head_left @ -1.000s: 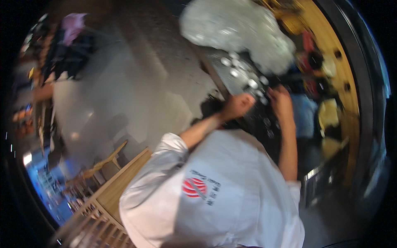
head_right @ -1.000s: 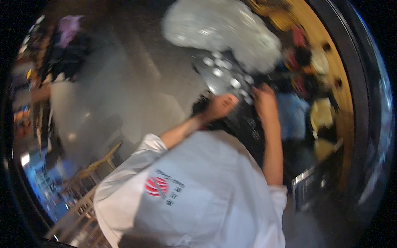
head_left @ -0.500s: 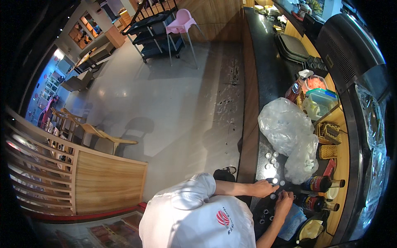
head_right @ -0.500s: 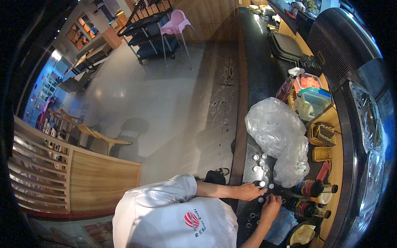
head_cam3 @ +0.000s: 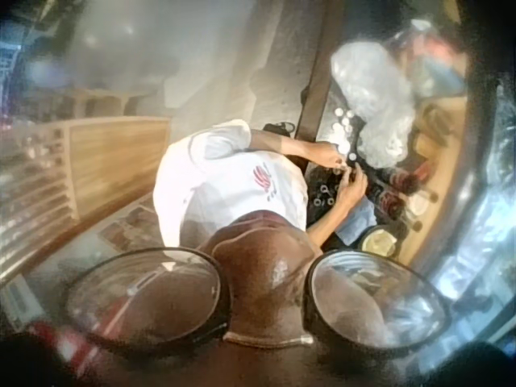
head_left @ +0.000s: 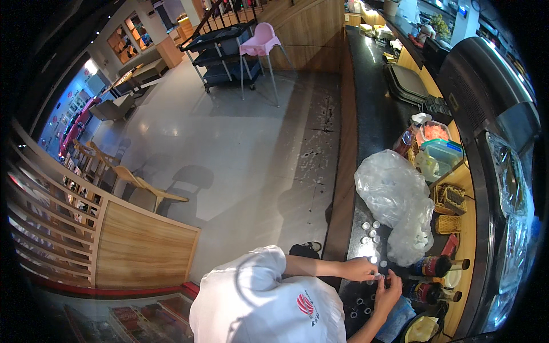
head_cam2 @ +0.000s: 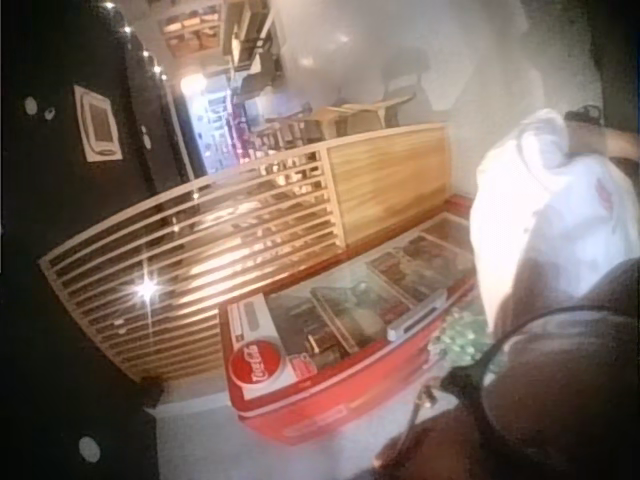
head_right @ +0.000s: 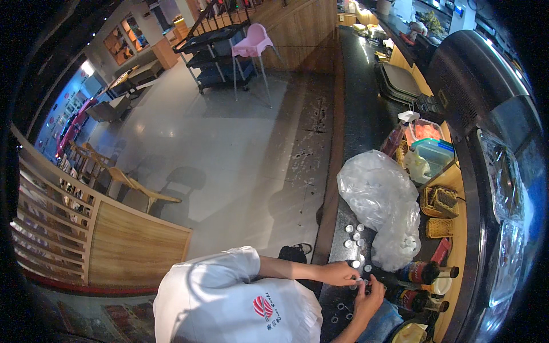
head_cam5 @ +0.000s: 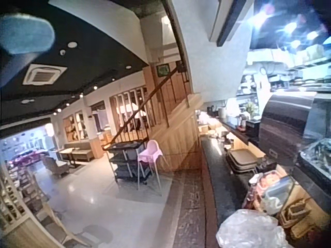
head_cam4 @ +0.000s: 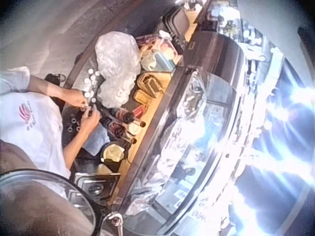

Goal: The person repeatedly picks small white circular pieces and black rings from a countertop, inserts the white pieces into the black rings, and places the assembled units into a metal tray. The person handles the items one at a time throughout the clip.

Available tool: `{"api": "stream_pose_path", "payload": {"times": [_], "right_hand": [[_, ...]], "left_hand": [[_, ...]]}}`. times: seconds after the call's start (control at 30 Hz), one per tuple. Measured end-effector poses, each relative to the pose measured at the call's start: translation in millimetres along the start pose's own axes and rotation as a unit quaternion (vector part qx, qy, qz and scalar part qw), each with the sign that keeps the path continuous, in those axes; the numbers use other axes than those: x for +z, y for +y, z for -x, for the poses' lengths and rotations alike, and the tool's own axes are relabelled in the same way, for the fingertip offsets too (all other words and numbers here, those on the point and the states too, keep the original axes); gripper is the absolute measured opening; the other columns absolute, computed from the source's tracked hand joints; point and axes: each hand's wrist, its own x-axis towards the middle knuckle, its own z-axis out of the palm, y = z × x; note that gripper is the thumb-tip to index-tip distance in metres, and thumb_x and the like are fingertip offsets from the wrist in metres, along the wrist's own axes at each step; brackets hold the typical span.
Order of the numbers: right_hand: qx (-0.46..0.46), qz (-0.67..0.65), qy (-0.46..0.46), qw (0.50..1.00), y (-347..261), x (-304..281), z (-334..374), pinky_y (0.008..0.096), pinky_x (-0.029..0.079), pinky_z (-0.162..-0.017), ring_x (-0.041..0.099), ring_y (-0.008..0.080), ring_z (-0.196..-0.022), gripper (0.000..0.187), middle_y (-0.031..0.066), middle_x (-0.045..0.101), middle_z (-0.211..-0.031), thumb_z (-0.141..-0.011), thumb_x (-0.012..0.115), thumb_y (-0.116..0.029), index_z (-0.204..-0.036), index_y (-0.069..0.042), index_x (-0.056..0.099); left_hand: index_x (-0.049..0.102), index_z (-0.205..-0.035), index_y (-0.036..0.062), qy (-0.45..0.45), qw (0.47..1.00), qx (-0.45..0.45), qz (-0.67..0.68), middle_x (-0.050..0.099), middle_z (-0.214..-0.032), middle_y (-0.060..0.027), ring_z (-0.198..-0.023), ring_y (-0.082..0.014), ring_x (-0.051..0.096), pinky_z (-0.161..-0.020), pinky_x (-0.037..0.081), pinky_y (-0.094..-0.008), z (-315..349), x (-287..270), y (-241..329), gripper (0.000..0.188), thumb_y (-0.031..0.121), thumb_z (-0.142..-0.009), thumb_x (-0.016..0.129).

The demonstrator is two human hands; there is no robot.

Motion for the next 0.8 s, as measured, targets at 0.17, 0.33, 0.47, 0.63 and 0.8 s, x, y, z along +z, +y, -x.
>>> {"api": "stream_pose_path", "payload": {"times": [0.17, 0.33, 0.47, 0.63, 0.8], "right_hand": [[-0.008, -0.135, -0.037, 0.990, -30, -6, 5, 0.0291, 0.049, -0.072, 0.059, 0.0166, -0.079, 0.026, 0.0084, 0.063, -0.095, -0.086, 0.074, -0.006, -0.111, 0.001, 0.070], [0.054, -0.200, -0.058, 0.976, -16, -4, 15, 0.0276, 0.050, -0.074, 0.060, 0.0155, -0.085, 0.032, 0.0074, 0.065, -0.105, -0.086, 0.076, -0.005, -0.117, 0.000, 0.070], [0.091, -0.260, -0.047, 0.960, -8, -8, 26, 0.0247, 0.051, -0.080, 0.062, 0.0134, -0.093, 0.034, 0.0058, 0.063, -0.113, -0.087, 0.075, -0.003, -0.120, 0.000, 0.070], [0.114, -0.296, 0.025, 0.948, 5, -5, 31, 0.0236, 0.050, -0.080, 0.061, 0.0114, -0.094, 0.029, 0.0039, 0.064, -0.109, -0.088, 0.073, -0.001, -0.116, 0.002, 0.069], [0.134, -0.520, 0.180, 0.824, 12, -5, 36, 0.0271, 0.055, -0.070, 0.064, 0.0137, -0.076, 0.031, 0.0114, 0.066, -0.109, -0.097, 0.068, -0.015, -0.121, -0.005, 0.051]], "left_hand": [[0.067, -0.100, 0.0050, -0.038, 0.944, -0.051, 0.323, 0.059, -0.063, 0.0008, -0.052, -0.0065, 0.053, -0.045, 0.036, -0.0249, 11, 13, -16, 0.032, 0.037, -0.097, 0.066], [0.063, -0.107, 0.0064, -0.107, 0.916, -0.094, 0.375, 0.055, -0.063, 0.0048, -0.051, -0.0021, 0.044, -0.046, 0.029, -0.0215, 10, 7, -4, 0.024, 0.029, -0.100, 0.060], [0.063, -0.104, 0.0078, -0.129, 0.920, -0.103, 0.355, 0.055, -0.063, 0.0047, -0.051, -0.0015, 0.043, -0.046, 0.029, -0.0203, 4, 6, 5, 0.029, 0.037, -0.101, 0.060], [0.064, -0.111, 0.0071, -0.116, 0.915, -0.099, 0.372, 0.057, -0.063, 0.0017, -0.052, -0.0043, 0.046, -0.047, 0.034, -0.0236, -6, 18, -7, 0.036, 0.041, -0.101, 0.061], [0.050, -0.137, 0.0054, 0.027, 0.998, 0.042, 0.035, 0.061, -0.064, -0.0099, -0.058, -0.0251, 0.062, -0.056, 0.047, -0.0418, -4, 15, 11, 0.049, 0.032, -0.098, 0.062]]}}
